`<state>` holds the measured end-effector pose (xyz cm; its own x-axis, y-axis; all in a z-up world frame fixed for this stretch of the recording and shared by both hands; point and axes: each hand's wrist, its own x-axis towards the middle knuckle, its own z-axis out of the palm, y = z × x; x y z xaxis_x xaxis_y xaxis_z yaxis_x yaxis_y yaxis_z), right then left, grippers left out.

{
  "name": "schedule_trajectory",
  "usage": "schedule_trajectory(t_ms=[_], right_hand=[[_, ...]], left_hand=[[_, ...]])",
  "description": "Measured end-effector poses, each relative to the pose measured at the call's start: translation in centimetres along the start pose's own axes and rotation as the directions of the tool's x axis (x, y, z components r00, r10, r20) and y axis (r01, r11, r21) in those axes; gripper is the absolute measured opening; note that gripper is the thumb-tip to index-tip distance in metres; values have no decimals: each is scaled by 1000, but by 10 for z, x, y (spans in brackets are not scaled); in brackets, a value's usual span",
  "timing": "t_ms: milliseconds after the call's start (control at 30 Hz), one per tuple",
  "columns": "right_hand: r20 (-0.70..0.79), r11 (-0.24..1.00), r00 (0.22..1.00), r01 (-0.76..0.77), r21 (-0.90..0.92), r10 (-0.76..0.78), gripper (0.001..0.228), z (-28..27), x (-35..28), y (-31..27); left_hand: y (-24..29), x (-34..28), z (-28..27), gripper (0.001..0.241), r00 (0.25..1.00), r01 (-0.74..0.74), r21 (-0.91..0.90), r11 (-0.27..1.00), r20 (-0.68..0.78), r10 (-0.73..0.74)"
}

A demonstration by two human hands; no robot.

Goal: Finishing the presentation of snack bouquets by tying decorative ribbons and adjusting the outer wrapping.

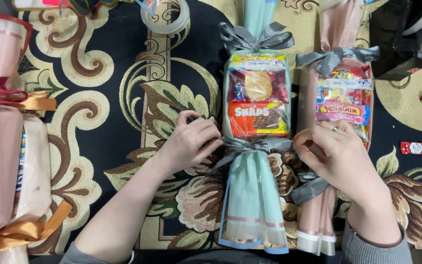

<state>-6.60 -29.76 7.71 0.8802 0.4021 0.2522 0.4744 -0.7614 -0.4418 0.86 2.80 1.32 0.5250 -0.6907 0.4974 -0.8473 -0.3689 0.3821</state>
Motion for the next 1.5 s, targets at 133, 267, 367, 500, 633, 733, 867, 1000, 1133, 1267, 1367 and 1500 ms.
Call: schedule_trajectory(t_ms=[133, 267, 367, 500, 633, 733, 867, 1000, 1133, 1267, 1367, 1500], right_hand=[[95, 986, 994, 62, -154, -48, 27, -1, -1, -1], [70, 985, 994, 93, -144, -84, 15, 3, -1, 1], [73, 993, 996, 67, -100, -60, 6, 4, -1, 1], [95, 998, 995, 47, -49, -43, 17, 2, 1, -5], [103, 989, 993, 78, -125, -66, 27, 5, -2, 3], [112, 990, 991, 90, -108, -78, 23, 0, -4, 7], [182, 983, 981, 98, -157, -68, 20, -5, -10, 18], [196, 985, 980, 54, -165, -21, 17, -9, -15, 25], [251, 973, 968, 34, -230, 26, 23, -7, -22, 32], [267, 977, 962, -2, -212, 60, 19, -6, -24, 37], [285, 981, 956, -16, -195, 72, 20, -7, -24, 39], [295, 986, 954, -9, -165, 58, 24, -8, -25, 41]], left_hand=[[-2, 0, -4, 10, 998, 17, -3, 1000, 62, -16], [-2, 0, -6, 7, 997, 19, -46, 999, 82, -15], [0, -1, -7, 12, 998, 13, -113, 993, 64, -6], [1, -1, -8, 17, 977, 136, -250, 959, 193, -88], [-2, -3, -2, 26, 983, 62, -216, 974, 184, -22], [-6, -7, -1, 7, 988, 16, -154, 988, 157, 9], [-11, -10, -1, 6, 969, 28, -80, 996, 246, -7], [-15, -10, -7, 7, 914, 135, -81, 988, 394, -93], [-15, -10, -10, 14, 875, 117, -29, 993, 476, -89], [-18, -12, -12, 11, 861, 115, -22, 993, 500, -89], [-18, -11, -15, 8, 860, 127, -36, 991, 502, -92], [-20, -10, -19, 8, 843, 168, -94, 981, 529, -94]])
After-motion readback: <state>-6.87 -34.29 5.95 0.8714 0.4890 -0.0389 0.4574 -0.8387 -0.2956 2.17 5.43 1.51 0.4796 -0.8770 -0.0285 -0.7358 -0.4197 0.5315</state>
